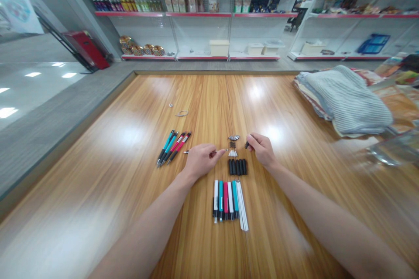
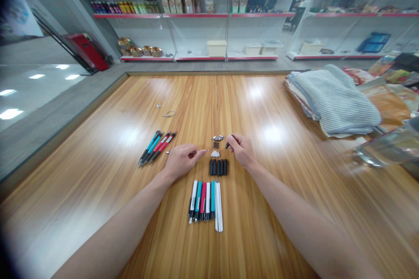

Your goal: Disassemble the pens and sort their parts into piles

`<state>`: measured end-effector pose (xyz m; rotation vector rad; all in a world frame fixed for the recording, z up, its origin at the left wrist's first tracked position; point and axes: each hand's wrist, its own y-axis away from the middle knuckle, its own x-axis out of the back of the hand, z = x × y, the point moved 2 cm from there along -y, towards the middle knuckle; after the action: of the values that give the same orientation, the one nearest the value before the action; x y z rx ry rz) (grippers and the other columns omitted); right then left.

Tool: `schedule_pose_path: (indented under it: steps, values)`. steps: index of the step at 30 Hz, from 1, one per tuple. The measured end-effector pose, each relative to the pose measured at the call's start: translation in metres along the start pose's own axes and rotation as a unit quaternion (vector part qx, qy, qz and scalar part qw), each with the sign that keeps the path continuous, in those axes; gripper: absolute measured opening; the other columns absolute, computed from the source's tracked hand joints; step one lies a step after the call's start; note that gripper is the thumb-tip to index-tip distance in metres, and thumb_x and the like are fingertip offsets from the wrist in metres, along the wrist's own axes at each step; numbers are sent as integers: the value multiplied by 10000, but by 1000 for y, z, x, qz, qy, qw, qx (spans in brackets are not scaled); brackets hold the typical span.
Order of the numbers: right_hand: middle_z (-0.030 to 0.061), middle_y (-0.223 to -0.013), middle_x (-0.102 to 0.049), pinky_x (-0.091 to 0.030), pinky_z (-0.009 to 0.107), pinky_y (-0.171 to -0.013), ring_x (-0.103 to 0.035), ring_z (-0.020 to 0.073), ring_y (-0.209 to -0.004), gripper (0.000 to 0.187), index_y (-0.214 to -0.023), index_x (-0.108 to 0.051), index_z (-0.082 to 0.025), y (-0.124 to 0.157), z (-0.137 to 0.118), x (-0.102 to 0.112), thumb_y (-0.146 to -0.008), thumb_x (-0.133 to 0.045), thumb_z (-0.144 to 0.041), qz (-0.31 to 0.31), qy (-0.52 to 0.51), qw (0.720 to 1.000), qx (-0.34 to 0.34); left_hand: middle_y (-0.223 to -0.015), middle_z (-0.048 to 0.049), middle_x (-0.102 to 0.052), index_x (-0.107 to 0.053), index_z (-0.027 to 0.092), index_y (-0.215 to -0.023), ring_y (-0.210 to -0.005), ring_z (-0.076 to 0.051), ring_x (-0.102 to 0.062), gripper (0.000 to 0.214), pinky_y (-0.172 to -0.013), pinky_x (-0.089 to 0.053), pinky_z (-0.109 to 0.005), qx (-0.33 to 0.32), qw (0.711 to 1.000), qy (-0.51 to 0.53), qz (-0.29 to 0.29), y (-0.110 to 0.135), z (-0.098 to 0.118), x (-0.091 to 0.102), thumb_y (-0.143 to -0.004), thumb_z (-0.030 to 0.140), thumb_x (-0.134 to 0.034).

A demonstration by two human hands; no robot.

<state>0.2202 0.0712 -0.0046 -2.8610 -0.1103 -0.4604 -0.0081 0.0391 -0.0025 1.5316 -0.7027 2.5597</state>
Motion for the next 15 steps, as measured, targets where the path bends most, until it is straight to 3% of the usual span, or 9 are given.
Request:
schedule_pose_path:
  steps: [6,15]
  values:
    - [-16,-521,-442,-323,246,-499,-406,106,-503,407,-616,-511,-168,0,-1,0,-896,-470,-462,-21,1,1000,-9,-597,-10,-538,-470,175,-589,-568,-121,-466,473,-571,-285,-257,2,1000,-3,1,0,1,1,-907,524,-431]
    - [16,-673,-573,-380,244,-563,-497,120,-586,244,-788,-593,-151,1,-1,2,-821,-596,-393,-77,-85,993,12,-587,-12,-541,-479,171,-579,-562,-120,-456,474,-571,-273,-256,5,1000,3,6,0,1,1,-901,519,-446]
